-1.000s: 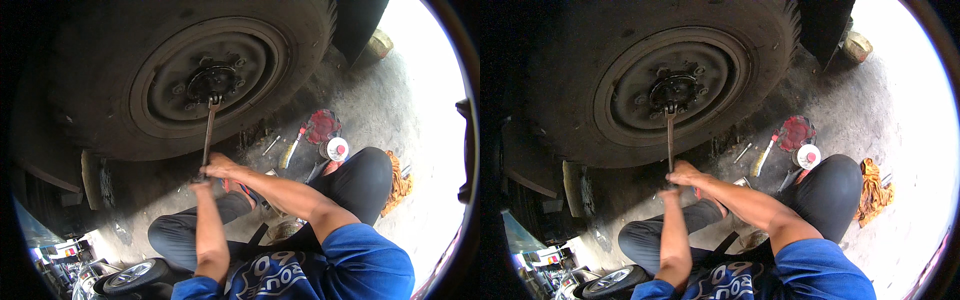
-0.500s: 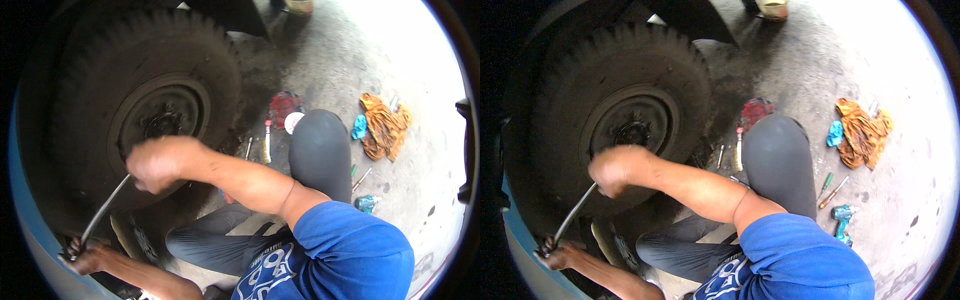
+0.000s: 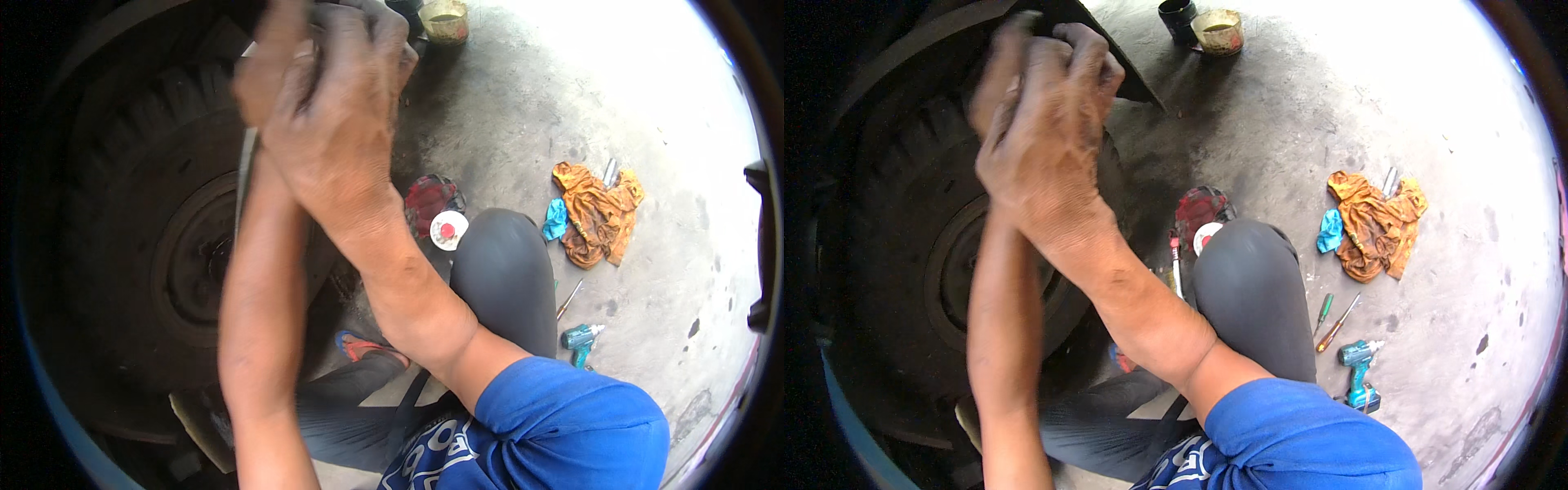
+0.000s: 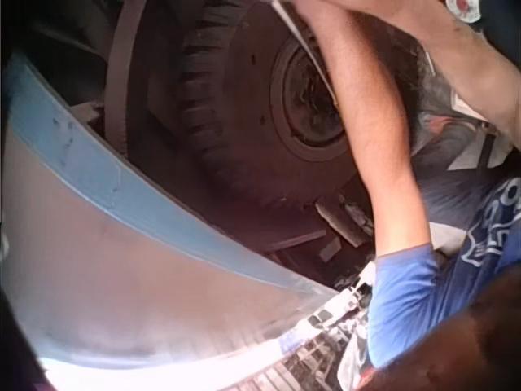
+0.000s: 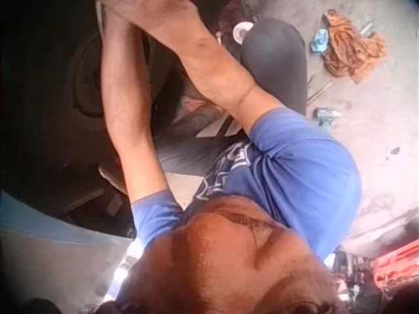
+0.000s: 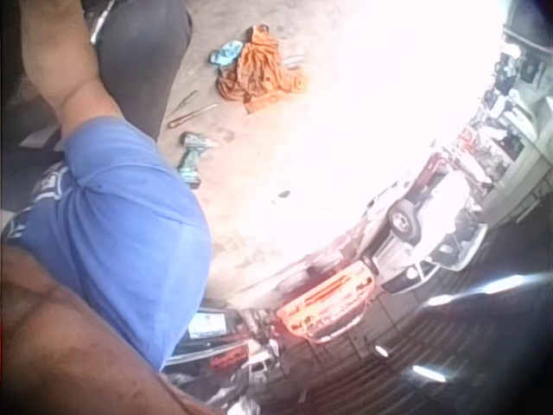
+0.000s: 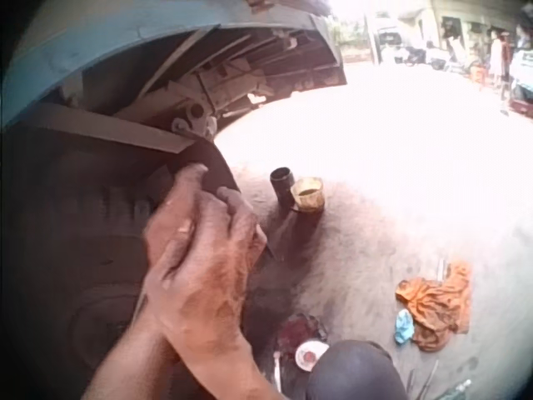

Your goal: The person sits on the floor and uses a lug wrench to tighten the lug nuts on a vehicle wheel hub. The person repeatedly rotates the wrench to secure the nuts in place.

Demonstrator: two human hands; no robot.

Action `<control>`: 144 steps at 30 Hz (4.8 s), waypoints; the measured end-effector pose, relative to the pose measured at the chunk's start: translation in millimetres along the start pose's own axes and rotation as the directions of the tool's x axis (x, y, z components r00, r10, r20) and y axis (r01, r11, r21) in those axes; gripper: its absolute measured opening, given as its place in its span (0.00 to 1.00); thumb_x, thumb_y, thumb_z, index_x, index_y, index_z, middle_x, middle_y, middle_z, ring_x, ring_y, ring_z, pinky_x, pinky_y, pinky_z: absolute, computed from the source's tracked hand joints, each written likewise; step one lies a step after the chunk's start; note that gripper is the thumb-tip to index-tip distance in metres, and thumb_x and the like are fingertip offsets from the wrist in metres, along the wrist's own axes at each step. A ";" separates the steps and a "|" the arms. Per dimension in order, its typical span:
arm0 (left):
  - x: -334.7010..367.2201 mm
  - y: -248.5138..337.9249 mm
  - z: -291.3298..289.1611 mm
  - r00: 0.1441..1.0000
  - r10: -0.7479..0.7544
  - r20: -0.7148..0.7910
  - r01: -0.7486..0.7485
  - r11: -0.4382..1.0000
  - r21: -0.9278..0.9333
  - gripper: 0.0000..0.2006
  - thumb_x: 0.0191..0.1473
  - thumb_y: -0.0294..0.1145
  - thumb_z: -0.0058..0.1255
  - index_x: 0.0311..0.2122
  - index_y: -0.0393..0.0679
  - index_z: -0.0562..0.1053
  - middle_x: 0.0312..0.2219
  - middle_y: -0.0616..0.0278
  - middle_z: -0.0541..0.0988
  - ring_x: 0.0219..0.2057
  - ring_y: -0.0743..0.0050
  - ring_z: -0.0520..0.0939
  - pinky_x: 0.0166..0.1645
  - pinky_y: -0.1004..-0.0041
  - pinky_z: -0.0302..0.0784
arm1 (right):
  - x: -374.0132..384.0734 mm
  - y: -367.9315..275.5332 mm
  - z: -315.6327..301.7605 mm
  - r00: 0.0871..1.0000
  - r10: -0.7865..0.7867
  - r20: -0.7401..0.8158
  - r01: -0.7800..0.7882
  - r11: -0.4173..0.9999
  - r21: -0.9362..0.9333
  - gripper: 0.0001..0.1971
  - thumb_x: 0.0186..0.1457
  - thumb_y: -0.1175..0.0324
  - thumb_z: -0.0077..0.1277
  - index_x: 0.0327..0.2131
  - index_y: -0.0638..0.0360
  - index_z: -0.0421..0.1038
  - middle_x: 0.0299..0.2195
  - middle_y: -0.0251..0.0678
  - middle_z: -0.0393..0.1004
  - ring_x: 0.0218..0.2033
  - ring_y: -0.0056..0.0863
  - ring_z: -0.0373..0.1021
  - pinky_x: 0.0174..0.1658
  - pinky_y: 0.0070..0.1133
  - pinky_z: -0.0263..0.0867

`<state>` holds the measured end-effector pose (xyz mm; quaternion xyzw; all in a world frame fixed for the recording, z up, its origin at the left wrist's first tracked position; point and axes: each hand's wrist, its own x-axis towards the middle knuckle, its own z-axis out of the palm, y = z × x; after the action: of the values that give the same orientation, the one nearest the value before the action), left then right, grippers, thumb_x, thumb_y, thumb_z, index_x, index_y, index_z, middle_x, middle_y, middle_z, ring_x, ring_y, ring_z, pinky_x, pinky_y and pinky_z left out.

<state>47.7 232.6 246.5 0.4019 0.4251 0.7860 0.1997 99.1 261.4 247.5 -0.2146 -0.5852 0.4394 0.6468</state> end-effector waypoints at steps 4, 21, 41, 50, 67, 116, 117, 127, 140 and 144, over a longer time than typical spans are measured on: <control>-36.0 -114.0 -16.1 0.962 -0.272 -0.005 0.263 0.936 -0.234 0.13 0.52 0.34 0.50 0.43 0.44 0.69 0.35 0.54 0.74 0.38 0.55 0.75 0.45 0.63 0.71 | -35.2 55.5 26.9 0.962 -0.067 0.264 0.173 0.899 -0.403 0.19 0.57 0.60 0.52 0.46 0.65 0.70 0.40 0.50 0.73 0.49 0.54 0.66 0.57 0.45 0.58; -617.4 -56.9 -233.0 0.239 -0.809 -0.537 -0.634 -0.549 0.545 0.28 0.61 0.38 0.42 0.66 0.43 0.60 0.65 0.63 0.62 0.69 0.64 0.54 0.71 0.57 0.42 | -422.7 84.3 -47.6 -0.671 0.020 0.742 -0.165 0.971 -0.175 0.38 0.53 0.58 0.52 0.65 0.66 0.53 0.64 0.57 0.56 0.67 0.48 0.52 0.68 0.31 0.51; -573.6 142.8 -205.9 -0.429 0.201 -0.881 -0.164 0.941 0.295 0.28 0.55 0.50 0.37 0.52 0.40 0.72 0.47 0.48 0.77 0.47 0.48 0.79 0.51 0.47 0.77 | -423.0 -72.2 -16.4 -0.593 -0.001 0.805 -0.614 0.647 -0.452 0.24 0.58 0.56 0.52 0.50 0.68 0.69 0.44 0.54 0.77 0.47 0.49 0.74 0.51 0.33 0.69; -305.8 359.3 -65.9 0.077 0.961 -0.264 0.225 0.242 0.944 0.15 0.60 0.43 0.46 0.35 0.38 0.72 0.27 0.58 0.73 0.25 0.72 0.75 0.27 0.70 0.75 | -207.6 -111.1 26.0 -0.488 -0.711 0.506 -0.566 0.699 0.437 0.18 0.56 0.57 0.54 0.45 0.58 0.75 0.34 0.46 0.80 0.36 0.43 0.77 0.42 0.36 0.72; -20.0 -90.3 -14.9 0.955 0.222 0.195 -0.086 -0.421 0.903 0.11 0.48 0.33 0.51 0.37 0.44 0.70 0.30 0.60 0.73 0.35 0.67 0.76 0.40 0.69 0.70 | -41.7 10.6 2.4 0.788 -0.307 0.534 0.469 0.861 -0.197 0.19 0.58 0.53 0.57 0.47 0.56 0.76 0.36 0.39 0.79 0.37 0.26 0.72 0.44 0.25 0.67; -449.3 267.0 -90.3 -0.431 0.741 -0.516 0.220 0.641 0.736 0.15 0.62 0.45 0.46 0.32 0.43 0.67 0.20 0.63 0.66 0.22 0.70 0.68 0.35 0.67 0.70 | -364.2 -111.3 15.8 -0.593 -0.369 0.715 -0.805 0.279 -0.524 0.38 0.54 0.35 0.52 0.43 0.71 0.72 0.29 0.39 0.75 0.25 0.23 0.73 0.23 0.21 0.74; -419.1 294.6 -75.2 -0.354 0.752 -0.556 0.058 0.611 0.789 0.17 0.62 0.45 0.48 0.27 0.45 0.62 0.19 0.65 0.62 0.21 0.71 0.66 0.32 0.70 0.67 | -342.9 -109.8 22.0 -0.600 -0.413 0.685 -0.799 0.334 -0.500 0.38 0.54 0.35 0.53 0.43 0.71 0.72 0.29 0.39 0.75 0.25 0.24 0.73 0.23 0.21 0.75; -300.6 299.6 -17.3 0.076 0.885 -0.459 -0.017 0.461 0.887 0.15 0.67 0.42 0.41 0.29 0.45 0.63 0.23 0.66 0.63 0.26 0.73 0.68 0.41 0.66 0.73 | -157.9 -132.1 26.5 -0.022 -0.497 0.867 -0.544 0.734 0.407 0.18 0.49 0.62 0.64 0.42 0.59 0.77 0.28 0.40 0.75 0.29 0.35 0.73 0.35 0.28 0.70; -332.8 371.5 -33.5 0.734 0.567 -0.374 -0.316 0.772 0.551 0.24 0.64 0.54 0.41 0.31 0.39 0.69 0.17 0.68 0.58 0.18 0.82 0.56 0.22 0.79 0.54 | -219.5 -245.2 18.5 0.137 -0.741 0.658 -0.241 0.619 0.748 0.18 0.48 0.69 0.58 0.45 0.59 0.72 0.41 0.46 0.73 0.43 0.48 0.71 0.48 0.39 0.67; -315.1 368.3 -22.2 0.749 0.568 -0.341 -0.257 0.724 0.641 0.22 0.64 0.48 0.44 0.31 0.36 0.71 0.18 0.69 0.59 0.17 0.85 0.55 0.22 0.81 0.53 | -224.5 -242.4 38.0 0.000 -0.719 0.695 -0.345 0.652 0.675 0.13 0.52 0.61 0.58 0.34 0.62 0.72 0.24 0.49 0.76 0.30 0.52 0.75 0.35 0.41 0.70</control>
<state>228.3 -191.1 399.1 0.3034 0.5664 0.7292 -0.2355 156.0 -58.1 320.2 0.5176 -0.6569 0.5320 0.1322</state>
